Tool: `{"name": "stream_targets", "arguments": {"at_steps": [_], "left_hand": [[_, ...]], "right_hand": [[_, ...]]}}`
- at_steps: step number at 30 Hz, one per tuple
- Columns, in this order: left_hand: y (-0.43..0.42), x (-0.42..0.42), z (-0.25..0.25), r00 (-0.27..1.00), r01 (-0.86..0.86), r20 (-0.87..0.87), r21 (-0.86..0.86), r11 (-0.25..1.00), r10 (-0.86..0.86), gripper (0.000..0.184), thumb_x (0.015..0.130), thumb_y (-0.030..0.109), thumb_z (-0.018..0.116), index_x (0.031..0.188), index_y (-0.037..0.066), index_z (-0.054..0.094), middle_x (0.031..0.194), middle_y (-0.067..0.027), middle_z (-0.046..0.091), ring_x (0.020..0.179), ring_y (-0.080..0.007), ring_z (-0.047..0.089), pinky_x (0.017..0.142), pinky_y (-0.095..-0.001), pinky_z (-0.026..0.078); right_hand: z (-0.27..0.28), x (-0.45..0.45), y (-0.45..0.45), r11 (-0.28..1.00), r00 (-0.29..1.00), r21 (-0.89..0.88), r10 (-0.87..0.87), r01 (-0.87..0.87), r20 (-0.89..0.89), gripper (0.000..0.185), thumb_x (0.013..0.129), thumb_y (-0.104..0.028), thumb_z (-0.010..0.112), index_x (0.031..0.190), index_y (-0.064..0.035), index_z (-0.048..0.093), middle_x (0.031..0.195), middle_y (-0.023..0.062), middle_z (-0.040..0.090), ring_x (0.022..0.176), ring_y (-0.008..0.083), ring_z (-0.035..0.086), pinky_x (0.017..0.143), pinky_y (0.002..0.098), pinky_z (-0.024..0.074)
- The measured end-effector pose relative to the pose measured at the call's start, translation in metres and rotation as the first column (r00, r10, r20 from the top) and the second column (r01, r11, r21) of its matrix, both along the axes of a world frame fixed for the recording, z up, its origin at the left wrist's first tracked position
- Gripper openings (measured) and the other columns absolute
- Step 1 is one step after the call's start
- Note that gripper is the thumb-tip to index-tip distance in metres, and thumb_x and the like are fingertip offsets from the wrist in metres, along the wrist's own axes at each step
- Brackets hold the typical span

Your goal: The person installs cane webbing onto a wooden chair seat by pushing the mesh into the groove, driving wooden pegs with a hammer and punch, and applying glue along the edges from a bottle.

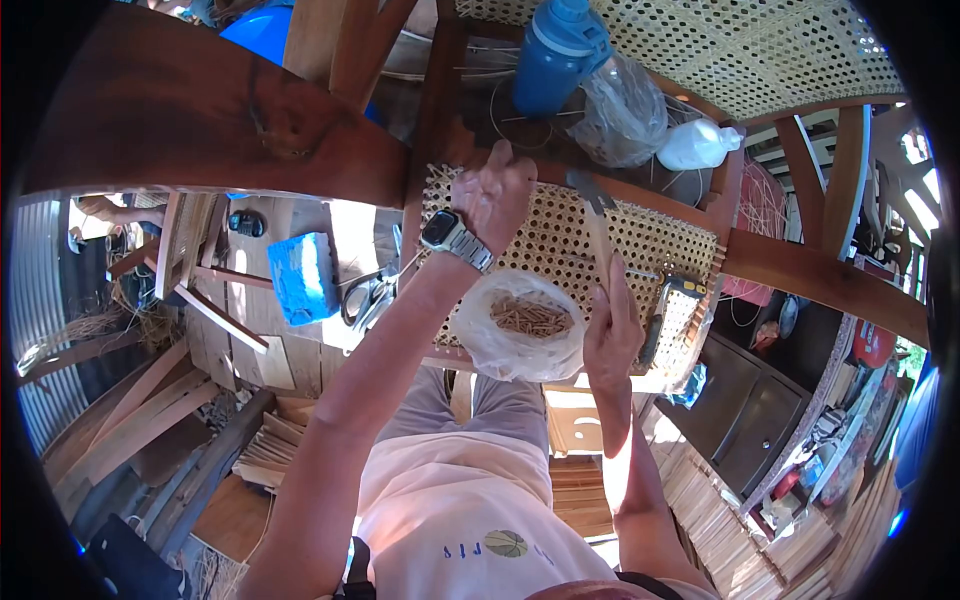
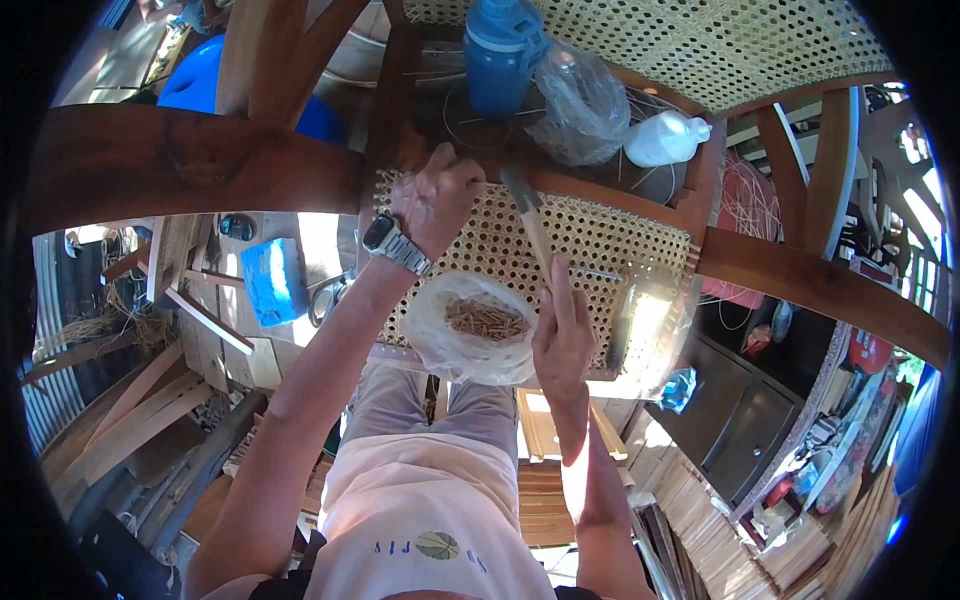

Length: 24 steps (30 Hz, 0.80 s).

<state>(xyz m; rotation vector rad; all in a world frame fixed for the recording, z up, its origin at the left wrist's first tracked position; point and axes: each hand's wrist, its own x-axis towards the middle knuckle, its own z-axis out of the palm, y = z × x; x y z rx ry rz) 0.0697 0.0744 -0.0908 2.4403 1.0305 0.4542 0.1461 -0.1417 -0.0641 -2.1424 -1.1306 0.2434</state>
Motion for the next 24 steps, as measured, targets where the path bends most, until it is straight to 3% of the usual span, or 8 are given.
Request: {"name": "stream_targets", "arguments": {"at_steps": [2,3,6,11,13,16,22,24], "left_hand": [[-0.001,0.002,0.004,0.999,-0.024,-0.027,-0.030,0.999,0.023,0.005,0.082,0.019,0.073,0.083,0.015,0.070,0.090,-0.0065,0.062,0.071,-0.0300,0.069,0.063,-0.0434,0.056],[0.000,0.001,0.006,1.000,-0.016,-0.014,-0.032,0.999,0.016,0.005,0.082,0.019,0.072,0.084,0.015,0.070,0.090,-0.0071,0.062,0.072,-0.0305,0.069,0.063,-0.0434,0.056],[0.004,-0.003,0.011,0.999,-0.008,0.044,-0.055,0.998,0.011,0.008,0.084,0.018,0.071,0.091,0.015,0.069,0.090,-0.0079,0.064,0.076,-0.0307,0.069,0.065,-0.0432,0.056],[0.004,-0.012,0.010,0.961,-0.107,0.248,-0.070,0.992,0.121,0.028,0.086,0.008,0.067,0.113,0.011,0.062,0.097,-0.0098,0.068,0.081,-0.0291,0.070,0.070,-0.0401,0.056],[0.010,-0.024,0.010,0.949,-0.050,0.290,-0.244,0.968,0.122,0.037,0.088,0.002,0.065,0.123,0.007,0.055,0.106,-0.0111,0.069,0.083,-0.0248,0.071,0.073,-0.0371,0.057],[0.013,-0.025,0.008,0.806,0.027,0.525,-0.493,0.869,0.273,0.028,0.089,0.004,0.068,0.115,0.003,0.059,0.112,-0.0112,0.069,0.085,-0.0207,0.070,0.073,-0.0337,0.057],[0.005,-0.011,0.023,0.819,0.026,0.540,-0.374,0.927,0.194,0.014,0.086,0.008,0.076,0.096,-0.001,0.073,0.101,-0.0071,0.070,0.076,-0.0120,0.066,0.067,-0.0232,0.053],[0.001,-0.003,0.016,0.803,0.089,0.523,-0.580,0.810,0.286,0.014,0.086,0.009,0.075,0.097,0.001,0.074,0.094,-0.0059,0.070,0.069,-0.0096,0.063,0.063,-0.0221,0.051]], "right_hand": [[0.000,-0.001,0.000,0.998,1.000,-0.058,0.016,-0.015,0.022,0.044,0.100,-0.008,0.055,0.144,-0.0095,0.050,0.124,0.0191,0.065,0.096,0.0277,0.071,0.072,0.0377,0.0565],[0.009,0.002,0.004,0.917,0.999,-0.397,0.020,-0.031,-0.032,0.045,0.100,-0.007,0.054,0.144,-0.0082,0.049,0.122,0.0184,0.066,0.093,0.0279,0.071,0.072,0.0377,0.0567],[0.004,0.001,0.003,0.996,0.999,-0.082,0.032,-0.030,0.024,0.054,0.099,-0.007,0.054,0.149,-0.0200,0.042,0.095,0.0164,0.064,0.072,0.0332,0.066,0.059,0.0449,0.0512],[0.006,0.002,0.000,0.984,1.000,-0.179,0.016,-0.013,0.019,0.050,0.100,-0.008,0.054,0.148,-0.0188,0.045,0.101,0.0168,0.067,0.077,0.0310,0.069,0.062,0.0426,0.0532],[0.008,0.002,0.002,0.961,1.000,-0.277,0.014,-0.017,-0.016,0.047,0.100,-0.009,0.054,0.146,-0.0152,0.048,0.110,0.0173,0.069,0.083,0.0293,0.071,0.065,0.0390,0.0547],[0.009,0.000,0.002,0.947,1.000,-0.320,0.016,-0.018,-0.007,0.046,0.101,-0.011,0.053,0.146,-0.0132,0.047,0.118,0.0166,0.067,0.081,0.0284,0.070,0.069,0.0386,0.0551],[0.014,0.001,-0.009,0.988,0.974,-0.070,-0.147,0.136,-0.170,0.048,0.101,-0.013,0.053,0.149,-0.0152,0.044,0.131,0.0161,0.063,0.094,0.0282,0.071,0.078,0.0395,0.0557],[0.008,0.002,-0.017,0.987,0.964,-0.039,-0.163,0.159,-0.211,0.045,0.103,-0.013,0.052,0.148,-0.0089,0.045,0.126,0.0079,0.066,0.071,0.0080,0.055,0.068,0.0257,0.0495]]}}
